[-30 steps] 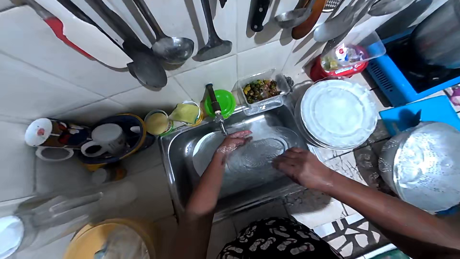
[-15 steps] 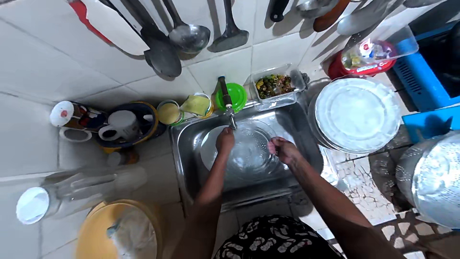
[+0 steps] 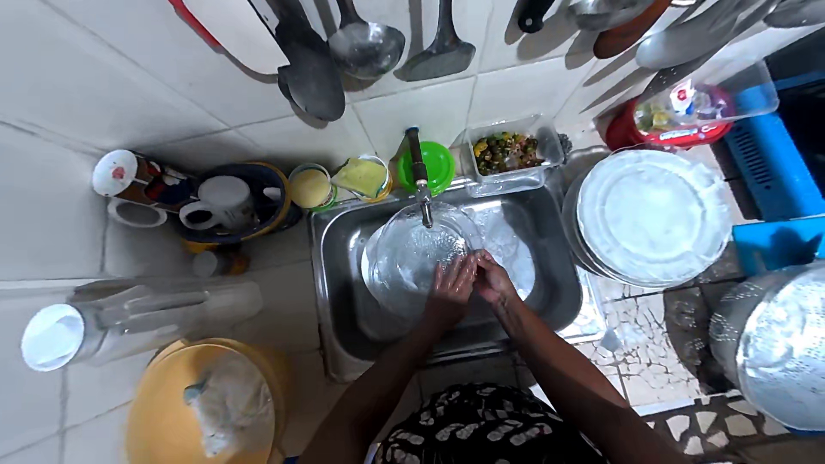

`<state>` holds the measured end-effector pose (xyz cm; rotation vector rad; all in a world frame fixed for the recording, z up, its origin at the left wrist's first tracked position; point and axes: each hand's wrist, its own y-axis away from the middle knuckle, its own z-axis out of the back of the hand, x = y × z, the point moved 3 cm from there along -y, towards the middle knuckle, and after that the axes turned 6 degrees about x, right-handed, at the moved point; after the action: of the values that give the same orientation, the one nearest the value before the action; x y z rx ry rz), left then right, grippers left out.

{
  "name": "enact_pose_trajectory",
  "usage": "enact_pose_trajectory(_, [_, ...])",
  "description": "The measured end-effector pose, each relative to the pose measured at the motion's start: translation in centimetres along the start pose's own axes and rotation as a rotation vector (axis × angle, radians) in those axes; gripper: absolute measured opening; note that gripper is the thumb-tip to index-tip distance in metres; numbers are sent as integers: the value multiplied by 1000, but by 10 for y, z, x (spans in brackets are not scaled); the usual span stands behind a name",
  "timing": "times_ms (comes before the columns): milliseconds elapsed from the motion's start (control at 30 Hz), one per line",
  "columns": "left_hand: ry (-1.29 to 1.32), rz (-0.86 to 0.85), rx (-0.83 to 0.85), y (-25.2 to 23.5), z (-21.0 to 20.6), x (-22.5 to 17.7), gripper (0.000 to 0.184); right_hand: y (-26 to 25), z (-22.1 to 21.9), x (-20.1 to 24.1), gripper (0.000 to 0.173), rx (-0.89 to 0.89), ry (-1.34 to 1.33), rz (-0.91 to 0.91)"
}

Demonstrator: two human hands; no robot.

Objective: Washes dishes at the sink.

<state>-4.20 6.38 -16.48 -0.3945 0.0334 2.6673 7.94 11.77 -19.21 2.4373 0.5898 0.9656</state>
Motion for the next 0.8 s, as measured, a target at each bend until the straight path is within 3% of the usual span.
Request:
enact_pose_trajectory(67, [-36, -32, 31, 35, 0, 2, 44, 10, 2, 5, 23, 8, -94, 14])
enact_pose_trajectory(167, [52, 205, 5, 55, 7, 16, 64, 24, 2, 10, 24, -12, -195, 35])
enact_pose_trajectory(233, [178, 432, -99, 46, 7, 31, 84, 32, 3, 13, 23, -22, -207, 49])
enact_pose_trajectory(333, [430, 636, -348, 13, 11, 54, 85, 47, 7, 19, 22, -36, -190, 82])
enact_pose_trajectory(400, [609, 794, -267, -16, 24, 66, 80, 57, 14, 26, 22, -31, -143, 113])
enact_pose_trajectory(467, [579, 866, -102, -45, 35, 72, 77, 63, 21, 33, 21, -48, -89, 131])
enact_pose_trajectory(567, [367, 787, -29, -79, 39, 57, 78, 62, 24, 36, 16, -114, -36, 112])
enact_pose_trajectory(700, [167, 271, 101, -105, 33, 13, 69, 47, 22, 24, 15, -138, -33, 59])
enact_pose_trajectory(800, [125, 3, 232, -110, 34, 28, 55, 40, 19, 22, 16, -124, -23, 27])
